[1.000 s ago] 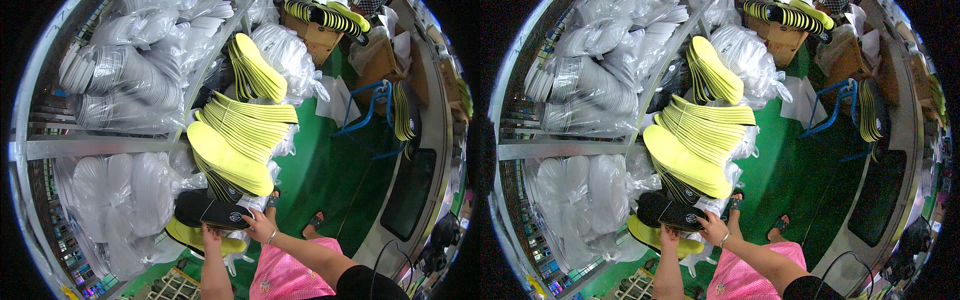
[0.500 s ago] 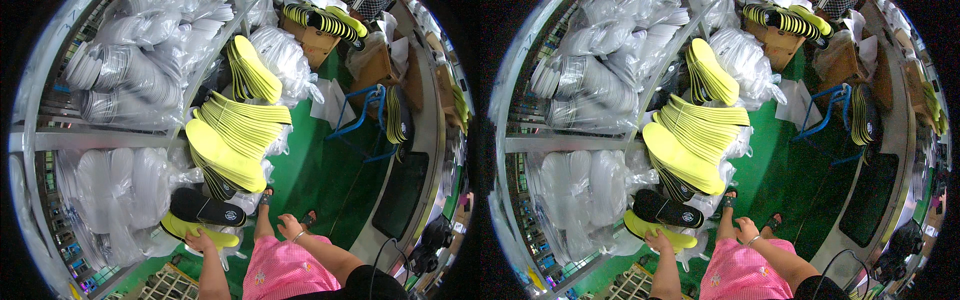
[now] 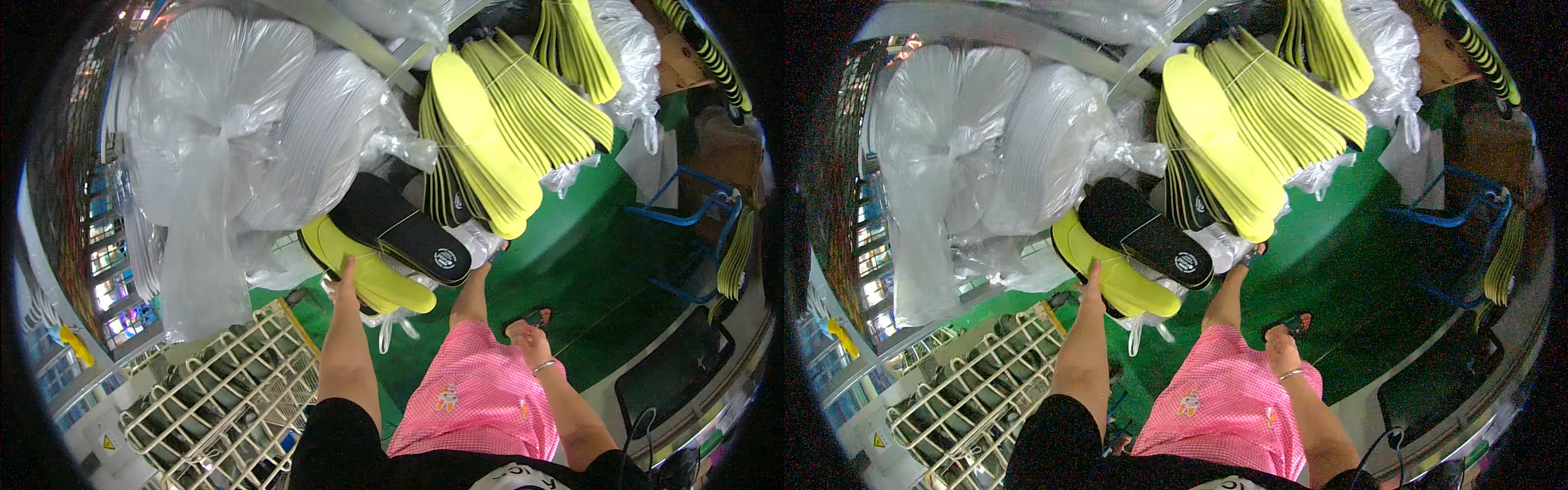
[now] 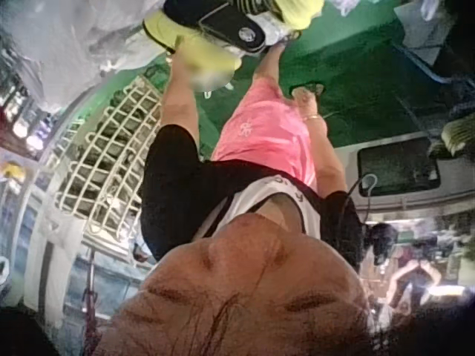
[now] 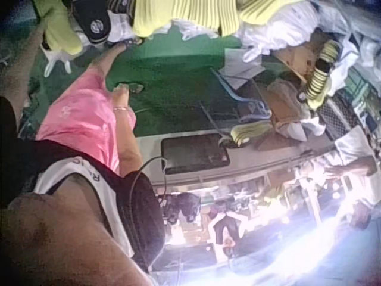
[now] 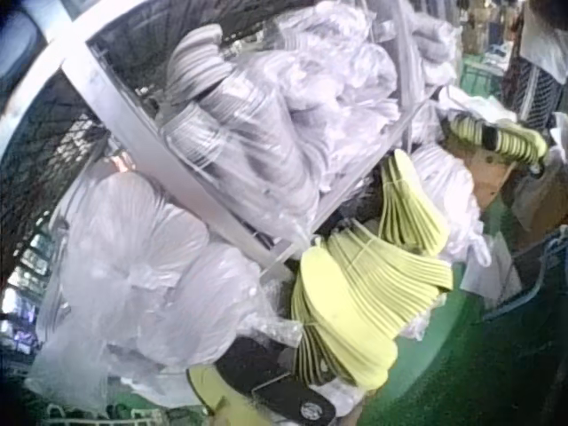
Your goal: The person gathers stacks of yellow insoles from a shelf, checks their orientation, and places them onto a workstation next to shoes and black insoles.
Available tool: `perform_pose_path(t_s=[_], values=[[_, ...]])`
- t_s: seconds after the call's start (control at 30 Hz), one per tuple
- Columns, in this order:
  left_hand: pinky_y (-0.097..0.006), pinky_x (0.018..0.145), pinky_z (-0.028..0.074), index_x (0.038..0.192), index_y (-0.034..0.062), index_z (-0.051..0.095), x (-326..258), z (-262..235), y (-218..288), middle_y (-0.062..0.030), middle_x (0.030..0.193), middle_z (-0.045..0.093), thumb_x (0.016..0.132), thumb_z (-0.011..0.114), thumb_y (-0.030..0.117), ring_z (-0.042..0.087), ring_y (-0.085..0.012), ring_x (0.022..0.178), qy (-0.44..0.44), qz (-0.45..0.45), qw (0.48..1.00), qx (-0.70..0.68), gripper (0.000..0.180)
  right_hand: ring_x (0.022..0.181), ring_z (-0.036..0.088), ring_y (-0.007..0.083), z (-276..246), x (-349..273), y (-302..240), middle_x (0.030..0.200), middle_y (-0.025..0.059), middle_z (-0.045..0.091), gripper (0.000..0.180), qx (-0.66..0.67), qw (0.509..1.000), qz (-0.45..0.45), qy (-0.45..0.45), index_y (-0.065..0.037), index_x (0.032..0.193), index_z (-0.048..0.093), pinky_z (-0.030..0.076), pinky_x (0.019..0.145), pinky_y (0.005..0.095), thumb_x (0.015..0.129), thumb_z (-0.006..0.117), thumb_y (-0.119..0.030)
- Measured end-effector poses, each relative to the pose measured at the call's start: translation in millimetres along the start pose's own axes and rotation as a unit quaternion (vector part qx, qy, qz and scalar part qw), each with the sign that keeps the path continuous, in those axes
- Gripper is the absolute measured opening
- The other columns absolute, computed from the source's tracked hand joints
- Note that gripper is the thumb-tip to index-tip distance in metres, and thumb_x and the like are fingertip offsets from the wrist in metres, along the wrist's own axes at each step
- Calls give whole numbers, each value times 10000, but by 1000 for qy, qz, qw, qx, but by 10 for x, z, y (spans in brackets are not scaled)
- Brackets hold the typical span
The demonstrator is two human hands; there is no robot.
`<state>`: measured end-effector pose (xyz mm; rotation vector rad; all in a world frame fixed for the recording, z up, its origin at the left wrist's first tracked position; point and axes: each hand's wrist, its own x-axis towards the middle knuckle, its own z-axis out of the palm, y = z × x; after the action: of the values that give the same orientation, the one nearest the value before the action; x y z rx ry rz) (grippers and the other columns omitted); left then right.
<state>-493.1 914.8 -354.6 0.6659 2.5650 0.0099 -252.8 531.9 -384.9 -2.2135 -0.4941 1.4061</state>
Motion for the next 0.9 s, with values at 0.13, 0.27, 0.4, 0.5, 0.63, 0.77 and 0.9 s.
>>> perform_pose_path(t_s=[0.13, 0.27, 0.4, 0.5, 0.63, 0.77, 0.9], values=[[-456, 892, 361, 1367, 157, -2, 293, -92, -235, -170, 1312, 287, 614, 719, 399, 360, -336, 1156, -179, 74, 959, -205, 1071, 896, 552, 271, 35, -21, 137, 1031, 156, 526, 361, -35, 999, 2, -17, -12, 1069, 488, 462, 756, 346, 761, 551, -190], [-424, 850, 409, 1340, 141, 164, 332, -543, -580, -138, 1238, 400, 702, 657, 291, 445, -295, 1083, -345, 91, 886, -298, 820, 889, 556, 275, 19, -60, 55, 1004, 165, 540, 343, -58, 997, 14, -47, -21, 1049, 505, 461, 754, 338, 744, 569, -165], [-429, 838, 424, 1253, 85, 360, -171, -1094, -849, -112, 1163, 485, 732, 598, 311, 484, -288, 1035, -417, -34, 849, -323, 616, 880, 539, 333, -17, -37, -33, 932, 195, 559, 354, 26, 998, -30, -40, -28, 1060, 513, 442, 766, 380, 767, 564, -220], [-425, 833, 431, 1244, 67, 367, -594, -1447, -1102, -121, 1162, 485, 736, 580, 303, 497, -295, 1016, -520, -42, 759, -390, 599, 893, 557, 271, -87, -106, -403, 950, 169, 572, 349, 120, 990, -59, -46, -17, 1072, 510, 446, 766, 326, 778, 576, -194], [-424, 833, 432, 1240, 64, 372, -993, -1681, -1380, -122, 1155, 491, 733, 578, 309, 500, -294, 1012, -577, -35, 703, -414, 599, 897, 552, 182, -182, -303, -1121, 995, 121, 569, 339, 235, 965, -82, -88, -10, 1088, 505, 439, 761, 270, 790, 585, -151], [-423, 833, 432, 1235, 61, 378, -1256, -1830, -1405, -123, 1147, 496, 730, 577, 314, 503, -294, 1008, -616, -23, 682, -393, 598, 916, 528, 147, -378, -597, -1750, 1042, 76, 545, 343, 275, 938, -123, -169, -22, 1124, 481, 424, 801, 279, 819, 565, -155], [-422, 834, 432, 1230, 58, 384, -1502, -1845, -1178, -124, 1140, 501, 727, 575, 320, 506, -294, 1003, -655, 6, 671, -347, 598, 1024, 462, 144, -412, -785, -2065, 1126, 68, 492, 442, 440, 852, -144, -244, -57, 1223, 380, 373, 882, 292, 836, 555, -179]])
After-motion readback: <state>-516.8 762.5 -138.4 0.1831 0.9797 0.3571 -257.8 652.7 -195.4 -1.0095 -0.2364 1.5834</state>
